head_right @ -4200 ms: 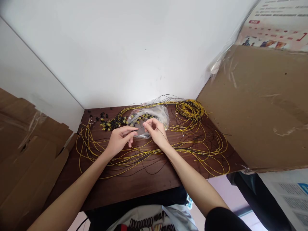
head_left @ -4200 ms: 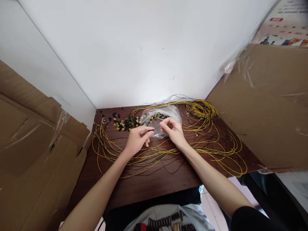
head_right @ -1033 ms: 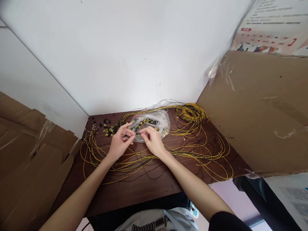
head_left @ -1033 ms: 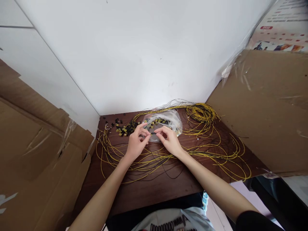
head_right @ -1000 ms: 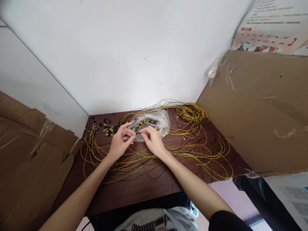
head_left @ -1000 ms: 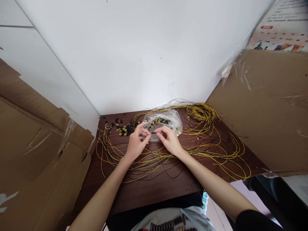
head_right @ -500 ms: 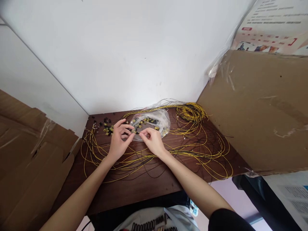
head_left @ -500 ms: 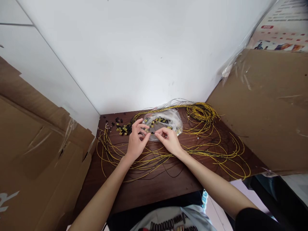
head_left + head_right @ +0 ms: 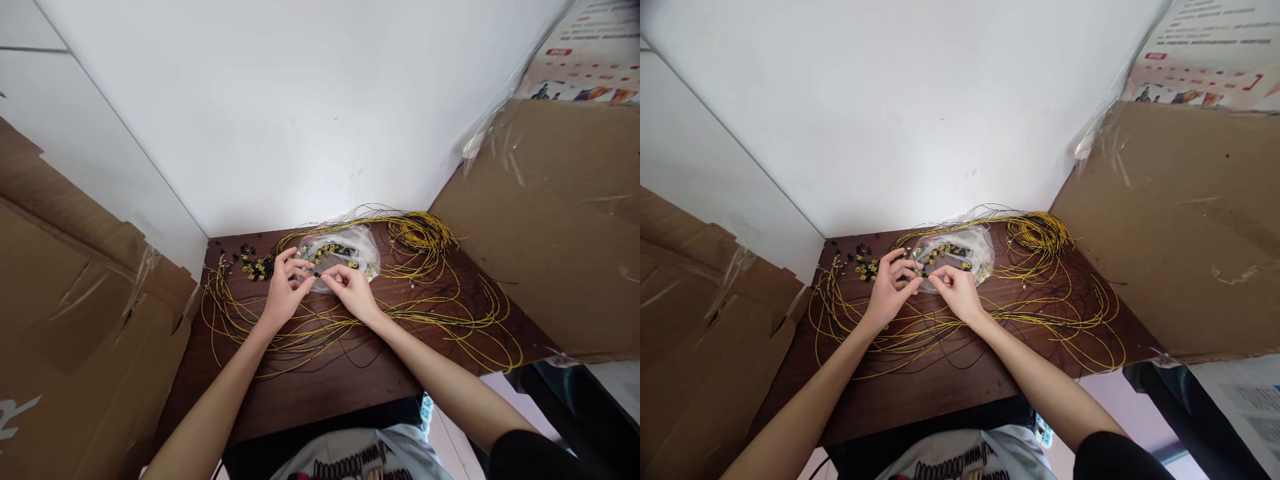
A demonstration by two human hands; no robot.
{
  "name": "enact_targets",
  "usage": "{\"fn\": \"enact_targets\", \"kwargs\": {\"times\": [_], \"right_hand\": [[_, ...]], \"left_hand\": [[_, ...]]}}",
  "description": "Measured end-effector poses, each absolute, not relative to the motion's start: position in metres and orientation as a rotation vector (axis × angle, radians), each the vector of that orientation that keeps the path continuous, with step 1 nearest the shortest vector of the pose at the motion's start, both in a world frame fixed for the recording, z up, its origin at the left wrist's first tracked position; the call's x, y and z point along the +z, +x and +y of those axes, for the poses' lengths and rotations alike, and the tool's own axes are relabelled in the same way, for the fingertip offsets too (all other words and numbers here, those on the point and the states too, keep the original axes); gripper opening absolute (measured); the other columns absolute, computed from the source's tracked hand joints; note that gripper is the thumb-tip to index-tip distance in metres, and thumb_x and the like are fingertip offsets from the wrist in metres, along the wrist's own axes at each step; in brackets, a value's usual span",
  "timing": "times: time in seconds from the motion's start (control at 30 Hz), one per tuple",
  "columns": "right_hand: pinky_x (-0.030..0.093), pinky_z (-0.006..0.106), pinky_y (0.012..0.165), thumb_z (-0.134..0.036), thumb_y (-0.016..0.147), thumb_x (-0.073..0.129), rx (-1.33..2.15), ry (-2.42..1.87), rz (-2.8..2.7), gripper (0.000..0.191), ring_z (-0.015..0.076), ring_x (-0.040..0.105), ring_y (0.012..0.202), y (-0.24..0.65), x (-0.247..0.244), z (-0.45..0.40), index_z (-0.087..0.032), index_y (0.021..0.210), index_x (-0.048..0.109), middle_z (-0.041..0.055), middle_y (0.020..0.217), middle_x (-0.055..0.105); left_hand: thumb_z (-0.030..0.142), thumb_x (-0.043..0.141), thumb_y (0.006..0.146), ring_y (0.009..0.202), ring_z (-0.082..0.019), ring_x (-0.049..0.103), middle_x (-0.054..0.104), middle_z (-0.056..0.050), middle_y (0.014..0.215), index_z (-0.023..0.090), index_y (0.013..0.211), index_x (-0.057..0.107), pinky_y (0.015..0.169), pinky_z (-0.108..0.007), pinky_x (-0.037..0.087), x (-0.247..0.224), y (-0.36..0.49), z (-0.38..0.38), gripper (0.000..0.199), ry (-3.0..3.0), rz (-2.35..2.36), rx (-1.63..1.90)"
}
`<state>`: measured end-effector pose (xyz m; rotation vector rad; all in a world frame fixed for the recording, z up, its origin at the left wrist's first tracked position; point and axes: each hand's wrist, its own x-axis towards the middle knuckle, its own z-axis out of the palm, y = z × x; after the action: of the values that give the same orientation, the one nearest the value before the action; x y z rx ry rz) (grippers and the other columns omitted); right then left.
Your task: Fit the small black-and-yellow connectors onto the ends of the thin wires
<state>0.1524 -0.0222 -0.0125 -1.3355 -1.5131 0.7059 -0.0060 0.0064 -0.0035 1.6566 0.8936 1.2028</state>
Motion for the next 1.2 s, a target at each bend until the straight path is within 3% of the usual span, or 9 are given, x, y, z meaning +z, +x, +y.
{"fn": "enact_targets", "kwargs": {"times": [0.17,0.27,0.47,0.6,0.97,1.07,1.2], "right_hand": [[0.023,0.022,0.049,-0.037,0.080,0.055,0.715,-1.301,-1.570,0.026,0.0077,0.028,0.047,0.153,-0.012,-0.024,-0.015,0.082,0.067,-0.0066,0.049,0.030],[0.024,0.022,0.049,-0.039,0.080,0.055,0.714,-1.291,-1.597,0.027,0.0076,0.029,0.048,0.153,-0.011,-0.025,-0.014,0.075,0.065,-0.0061,0.050,0.032],[0.025,0.022,0.049,-0.045,0.080,0.055,0.679,-1.281,-1.642,0.035,0.0074,0.031,0.049,0.154,-0.006,-0.027,-0.013,0.063,0.058,-0.0049,0.050,0.038],[0.025,0.021,0.049,-0.042,0.081,0.054,0.637,-1.273,-1.692,0.035,0.0069,0.031,0.048,0.154,-0.004,-0.028,-0.014,0.061,0.056,-0.0050,0.050,0.038],[0.030,0.021,0.050,-0.039,0.080,0.056,0.668,-1.250,-1.774,0.031,0.0080,0.042,0.049,0.155,0.000,-0.029,-0.015,0.062,0.060,-0.0020,0.054,0.054],[0.036,0.022,0.054,-0.038,0.082,0.054,0.666,-1.226,-1.667,0.028,0.0107,0.049,0.056,0.157,0.001,-0.027,-0.015,0.068,0.064,0.0015,0.063,0.061],[0.046,0.025,0.066,-0.035,0.079,0.058,0.747,-1.160,-1.464,0.025,0.0138,0.057,0.069,0.161,-0.001,-0.022,-0.016,0.092,0.065,0.0050,0.080,0.065]], "left_hand": [[0.025,0.064,0.071,0.072,-0.012,0.055,0.060,-0.006,0.087,0.015,0.097,0.059,0.054,-0.021,0.050,-0.003,-0.005,0.005,0.028,1.614,0.890,1.057],[0.025,0.066,0.069,0.064,-0.011,0.055,0.061,-0.004,0.077,0.012,0.081,0.066,0.054,-0.022,0.049,0.000,-0.006,0.004,0.017,1.573,0.928,1.042],[0.023,0.069,0.067,0.057,-0.009,0.053,0.066,-0.003,0.074,0.013,0.081,0.069,0.056,-0.023,0.047,0.003,-0.006,0.003,0.018,1.454,0.930,1.074],[0.025,0.071,0.065,0.057,-0.009,0.053,0.068,-0.006,0.084,0.013,0.081,0.069,0.056,-0.023,0.046,0.003,-0.005,0.004,0.021,1.349,0.937,1.142],[0.031,0.071,0.065,0.050,-0.006,0.047,0.068,-0.006,0.082,0.013,0.085,0.069,0.051,-0.023,0.042,0.000,-0.006,0.008,0.027,1.320,0.988,1.202],[0.032,0.069,0.067,0.050,-0.006,0.046,0.067,-0.005,0.077,0.014,0.086,0.070,0.051,-0.023,0.041,0.000,-0.007,0.008,0.026,1.367,1.002,1.182],[0.030,0.067,0.070,0.051,-0.008,0.046,0.060,-0.002,0.067,0.015,0.085,0.071,0.051,-0.023,0.040,-0.001,-0.008,0.008,0.022,1.526,0.991,1.154]]}}
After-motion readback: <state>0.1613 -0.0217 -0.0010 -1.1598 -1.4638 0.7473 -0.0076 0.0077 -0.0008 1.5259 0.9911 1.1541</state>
